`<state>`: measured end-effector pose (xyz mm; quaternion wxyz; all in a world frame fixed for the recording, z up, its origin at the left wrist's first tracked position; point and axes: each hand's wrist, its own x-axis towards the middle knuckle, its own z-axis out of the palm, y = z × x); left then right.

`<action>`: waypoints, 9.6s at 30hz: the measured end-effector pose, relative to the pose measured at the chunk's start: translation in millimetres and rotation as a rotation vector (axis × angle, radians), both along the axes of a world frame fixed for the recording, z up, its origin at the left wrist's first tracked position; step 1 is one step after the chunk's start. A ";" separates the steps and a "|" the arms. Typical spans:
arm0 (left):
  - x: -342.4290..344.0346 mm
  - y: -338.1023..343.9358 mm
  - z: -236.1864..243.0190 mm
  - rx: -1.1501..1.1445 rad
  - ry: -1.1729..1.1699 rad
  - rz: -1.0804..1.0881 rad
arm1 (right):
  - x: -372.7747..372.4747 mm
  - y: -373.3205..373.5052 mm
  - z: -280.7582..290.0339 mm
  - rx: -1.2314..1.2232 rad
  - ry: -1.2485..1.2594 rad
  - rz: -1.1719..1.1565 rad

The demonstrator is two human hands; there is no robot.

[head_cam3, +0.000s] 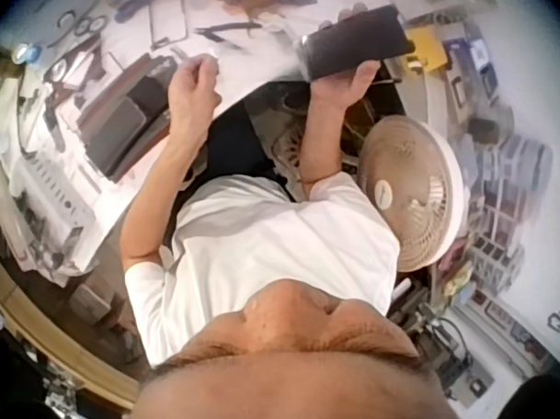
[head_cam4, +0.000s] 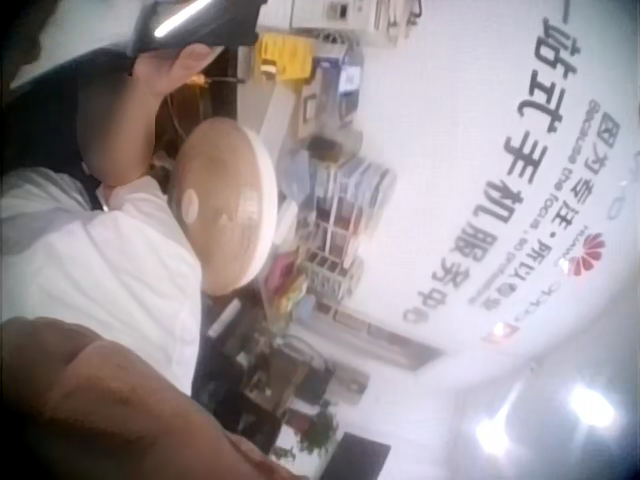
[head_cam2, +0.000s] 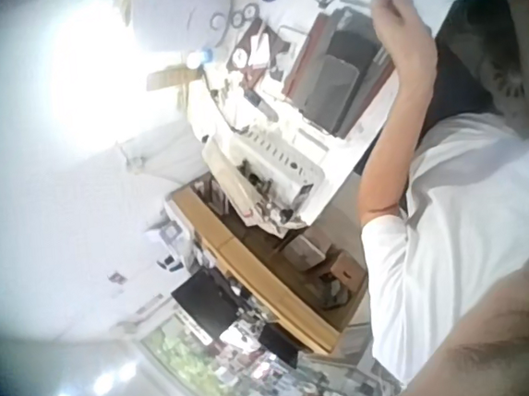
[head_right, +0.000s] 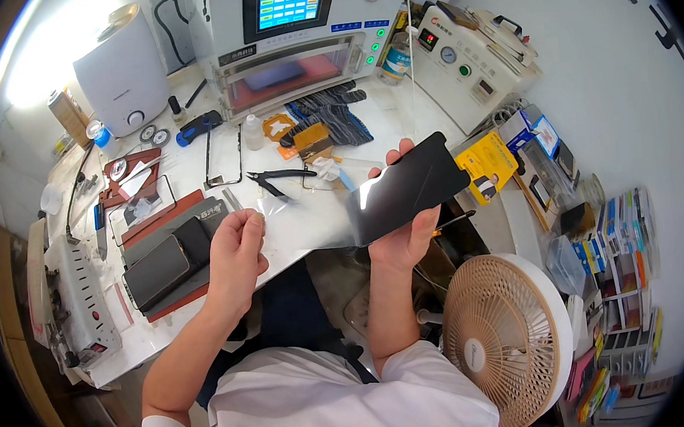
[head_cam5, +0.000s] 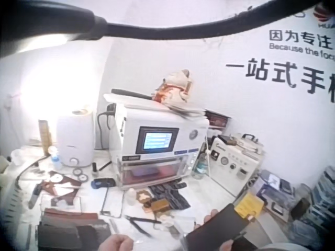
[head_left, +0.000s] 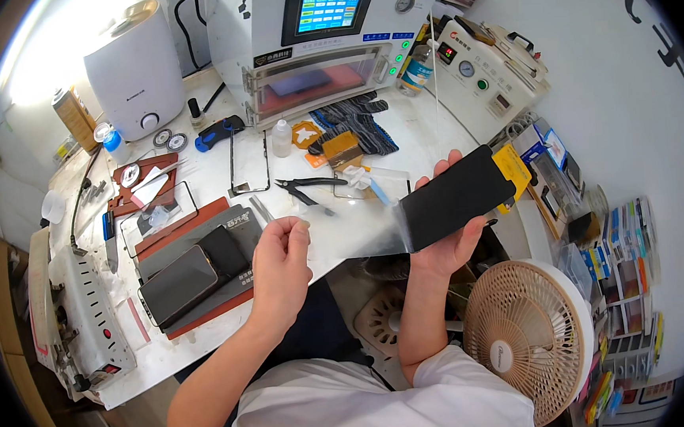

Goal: The person peels a protective film from a smartphone screen assembly and wipes the surface. They place the screen into a vacuum pressure machine and close the lid. Later, they use tweezers to apply adhesive to a metal frame component.

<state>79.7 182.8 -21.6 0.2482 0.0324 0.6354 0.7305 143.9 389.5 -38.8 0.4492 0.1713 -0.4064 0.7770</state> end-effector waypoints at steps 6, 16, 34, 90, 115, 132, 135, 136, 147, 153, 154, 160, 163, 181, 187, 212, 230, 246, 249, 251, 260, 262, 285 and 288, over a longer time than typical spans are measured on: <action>0.9 -1.9 -3.8 0.004 -0.007 -0.003 | -1.0 -0.9 0.3 0.000 0.023 -0.007; -2.7 -6.2 -5.9 0.014 0.019 0.011 | 0.4 6.6 3.7 -0.038 0.105 0.027; -136.4 2.9 -49.7 -0.451 0.791 0.118 | 9.2 12.2 2.7 -0.013 -0.034 0.001; 18.4 -215.6 -11.5 -0.636 1.106 -0.067 | -62.8 -200.4 40.7 1.738 -0.019 0.138; 9.2 -210.2 -3.7 -0.575 1.138 0.012 | -66.3 -175.1 60.2 1.764 -0.181 0.121; 12.5 -223.9 5.9 -0.545 1.042 0.129 | -74.3 -165.7 54.5 1.858 -0.235 0.085; 12.2 -253.5 -14.4 -0.471 0.721 0.298 | -80.5 -152.1 59.1 1.813 -0.288 0.035; 12.5 -261.0 -27.5 -0.422 0.544 0.374 | -83.5 -148.4 59.6 1.780 -0.306 0.014; 10.1 -261.0 -46.3 0.189 -0.020 0.355 | -133.9 -164.4 39.3 1.689 -0.239 0.128; 6.5 -260.2 -32.3 0.185 -0.082 0.352 | -156.3 -176.1 31.2 1.670 -0.186 0.172; 4.7 -260.5 -30.7 0.204 -0.104 0.351 | -158.8 -175.3 30.2 1.652 -0.190 0.164; -5.5 -258.3 -21.5 0.321 -0.196 0.271 | -167.9 -164.2 21.6 1.543 -0.221 0.144; -11.6 -253.4 -33.9 0.337 -0.098 0.238 | -169.5 -157.5 19.4 1.495 -0.241 0.152; -23.9 -257.1 -58.4 0.214 0.025 0.182 | -171.7 -146.6 19.1 1.370 -0.248 0.121; -26.1 -260.4 -62.6 0.236 0.100 0.130 | -171.6 -151.1 16.9 1.343 -0.253 0.111; -25.7 -260.1 -67.0 0.227 0.081 0.201 | -179.4 -131.5 9.0 1.356 -0.288 -0.031; -25.8 -260.6 -67.8 0.201 0.103 0.186 | -178.8 -130.9 10.7 1.384 -0.304 -0.042; -25.2 -260.9 -65.6 0.200 0.073 0.179 | -175.7 -145.9 13.7 1.466 -0.303 0.080; -25.0 -260.9 -65.7 0.208 0.069 0.173 | -174.7 -151.2 13.5 1.438 -0.318 0.099; -24.6 -261.6 -64.6 0.197 0.067 0.167 | -172.8 -155.5 16.4 1.396 -0.336 0.141; -25.2 -264.0 -59.8 0.190 0.087 0.102 | -163.4 -192.1 10.1 1.593 -0.165 0.372; -25.5 -263.8 -59.7 0.201 0.079 0.089 | -162.8 -196.8 8.9 1.627 -0.141 0.353; -26.3 -263.9 -66.2 0.202 0.078 0.071 | -161.3 -204.7 -0.9 1.674 -0.138 0.364; -26.9 -263.1 -64.2 0.191 0.082 0.072 | -160.7 -205.1 -1.1 1.668 -0.140 0.359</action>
